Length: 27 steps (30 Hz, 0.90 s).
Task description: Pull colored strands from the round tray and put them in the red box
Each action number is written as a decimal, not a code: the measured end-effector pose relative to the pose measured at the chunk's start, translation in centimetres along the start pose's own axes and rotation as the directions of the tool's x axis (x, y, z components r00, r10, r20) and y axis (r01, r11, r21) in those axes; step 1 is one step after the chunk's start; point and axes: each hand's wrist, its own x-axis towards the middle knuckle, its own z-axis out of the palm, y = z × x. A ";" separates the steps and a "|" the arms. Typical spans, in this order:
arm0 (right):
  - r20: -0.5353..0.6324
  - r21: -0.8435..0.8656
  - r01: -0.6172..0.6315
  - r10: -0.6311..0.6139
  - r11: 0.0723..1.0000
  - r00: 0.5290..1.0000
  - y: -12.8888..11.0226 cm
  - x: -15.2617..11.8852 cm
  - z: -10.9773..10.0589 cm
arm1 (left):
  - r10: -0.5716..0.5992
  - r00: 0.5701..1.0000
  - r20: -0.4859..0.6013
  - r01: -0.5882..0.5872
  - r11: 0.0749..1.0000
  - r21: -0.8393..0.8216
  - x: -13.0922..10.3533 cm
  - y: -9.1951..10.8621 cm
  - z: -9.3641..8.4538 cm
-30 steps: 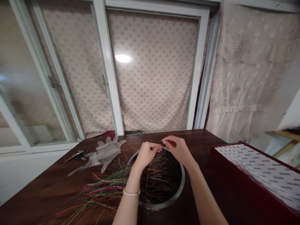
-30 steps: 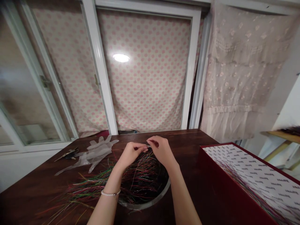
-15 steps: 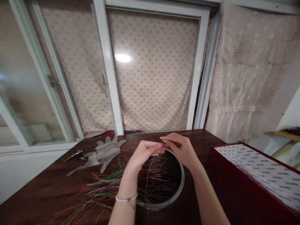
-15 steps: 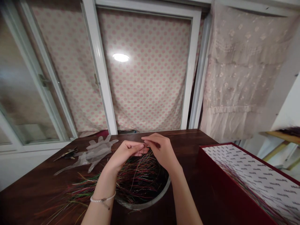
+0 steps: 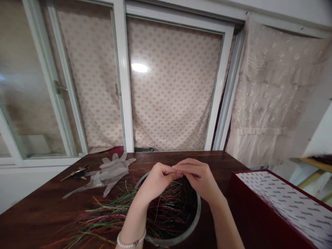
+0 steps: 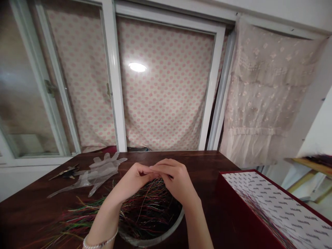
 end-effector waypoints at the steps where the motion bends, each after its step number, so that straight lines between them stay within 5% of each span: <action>1: 0.005 0.007 -0.014 0.014 1.000 1.000 -0.1 0.0 0.0 | 0.009 1.000 -0.011 -0.009 1.000 0.011 0.0 0.0 0.1; 8: -0.191 0.022 -0.175 0.176 0.984 0.966 -0.5 0.0 -0.1 | 0.151 0.978 -0.145 -0.108 0.958 0.266 0.1 0.5 1.2; 17: -0.328 0.187 -0.308 0.355 0.933 0.875 -0.8 0.2 -0.4 | 0.434 0.868 -0.241 -0.209 0.760 0.615 0.2 0.9 2.2; 23: -0.392 0.303 -0.294 0.400 0.906 0.829 -1.6 0.5 -0.5 | 0.504 0.808 -0.305 -0.276 0.781 0.560 0.1 1.1 2.7; 27: -0.445 0.345 -0.276 0.415 0.897 0.794 -1.7 0.7 -0.5 | 0.435 0.802 -0.410 -0.275 0.878 0.392 0.0 1.4 3.2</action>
